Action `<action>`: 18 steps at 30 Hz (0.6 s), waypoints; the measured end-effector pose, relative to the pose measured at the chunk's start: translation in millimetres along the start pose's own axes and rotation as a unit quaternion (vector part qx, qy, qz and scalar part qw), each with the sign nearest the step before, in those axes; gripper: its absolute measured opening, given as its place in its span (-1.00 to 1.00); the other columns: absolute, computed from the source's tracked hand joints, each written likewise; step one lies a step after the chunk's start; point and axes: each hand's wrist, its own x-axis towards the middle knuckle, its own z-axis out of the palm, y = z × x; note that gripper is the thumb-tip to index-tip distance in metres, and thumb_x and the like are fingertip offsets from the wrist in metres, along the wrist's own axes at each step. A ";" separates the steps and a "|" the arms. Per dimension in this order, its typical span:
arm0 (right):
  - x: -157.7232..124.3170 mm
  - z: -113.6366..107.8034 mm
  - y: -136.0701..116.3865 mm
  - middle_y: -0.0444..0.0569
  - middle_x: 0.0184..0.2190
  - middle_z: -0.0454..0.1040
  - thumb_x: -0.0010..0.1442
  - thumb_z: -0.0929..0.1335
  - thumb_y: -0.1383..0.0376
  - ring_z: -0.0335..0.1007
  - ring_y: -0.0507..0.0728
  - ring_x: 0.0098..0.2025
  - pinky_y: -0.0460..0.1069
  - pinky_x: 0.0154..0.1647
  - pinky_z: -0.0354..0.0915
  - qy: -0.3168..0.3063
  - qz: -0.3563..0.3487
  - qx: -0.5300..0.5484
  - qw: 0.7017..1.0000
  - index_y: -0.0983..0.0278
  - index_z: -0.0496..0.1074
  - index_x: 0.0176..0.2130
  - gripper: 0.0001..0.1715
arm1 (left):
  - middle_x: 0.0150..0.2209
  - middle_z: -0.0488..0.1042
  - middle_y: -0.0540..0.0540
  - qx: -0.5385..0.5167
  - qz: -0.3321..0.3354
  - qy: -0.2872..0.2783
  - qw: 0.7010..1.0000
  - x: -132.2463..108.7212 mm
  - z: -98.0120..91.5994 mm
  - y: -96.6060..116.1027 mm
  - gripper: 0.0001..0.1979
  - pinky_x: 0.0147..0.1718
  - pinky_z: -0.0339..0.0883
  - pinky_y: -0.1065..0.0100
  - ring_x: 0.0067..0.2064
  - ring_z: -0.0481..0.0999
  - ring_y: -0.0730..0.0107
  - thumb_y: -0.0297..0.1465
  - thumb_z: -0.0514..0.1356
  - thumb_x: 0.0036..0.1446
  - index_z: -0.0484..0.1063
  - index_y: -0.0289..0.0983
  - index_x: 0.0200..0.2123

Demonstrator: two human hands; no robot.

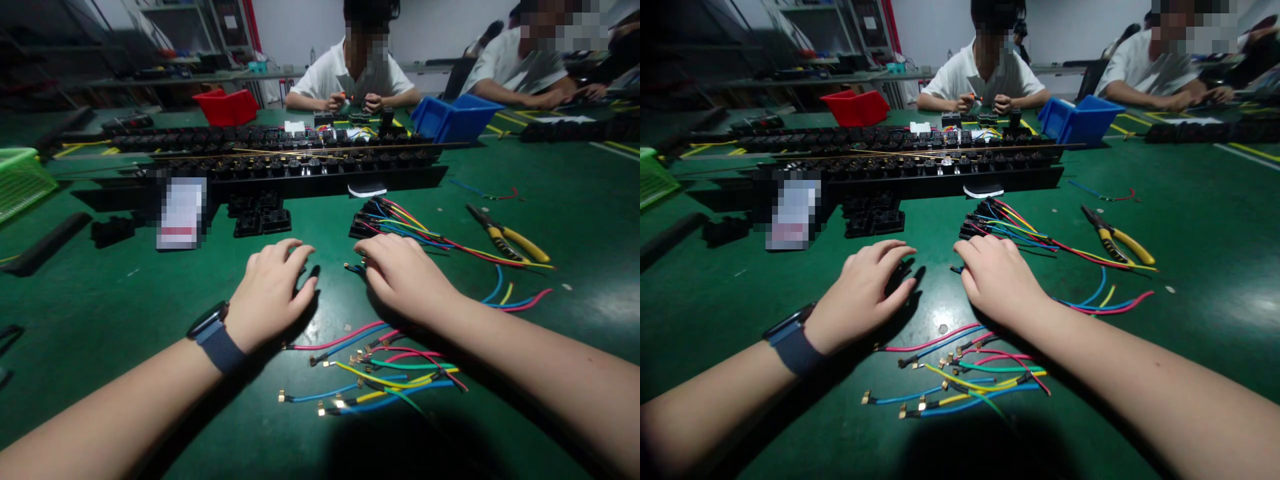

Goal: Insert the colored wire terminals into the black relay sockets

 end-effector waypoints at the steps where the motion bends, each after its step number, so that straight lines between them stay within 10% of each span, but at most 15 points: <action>1: 0.5 2.4 1.8 0.05 -0.10 0.45 0.18 0.18 0.41 0.31 0.22 -0.02 0.08 -0.02 0.14 0.010 0.003 0.011 1.000 0.31 0.34 -0.02 -0.62 | 0.16 0.26 -0.21 -0.019 0.020 0.001 1.000 -1.1 -0.3 3.6 -0.58 0.06 0.19 -0.01 0.14 0.27 0.03 -0.26 0.03 0.21 0.23 -0.21 0.12; 18: 2.9 19.9 5.9 0.05 -0.17 0.46 0.09 0.20 0.46 0.34 0.18 -0.14 0.09 -0.08 0.19 -0.062 -0.102 0.144 0.982 0.34 0.30 0.00 -0.55 | 0.17 0.23 -0.27 -0.286 0.135 -0.041 0.948 3.5 17.4 1.7 -0.47 0.25 0.10 0.18 0.23 0.20 0.24 -0.49 0.13 0.06 0.16 -0.39 0.13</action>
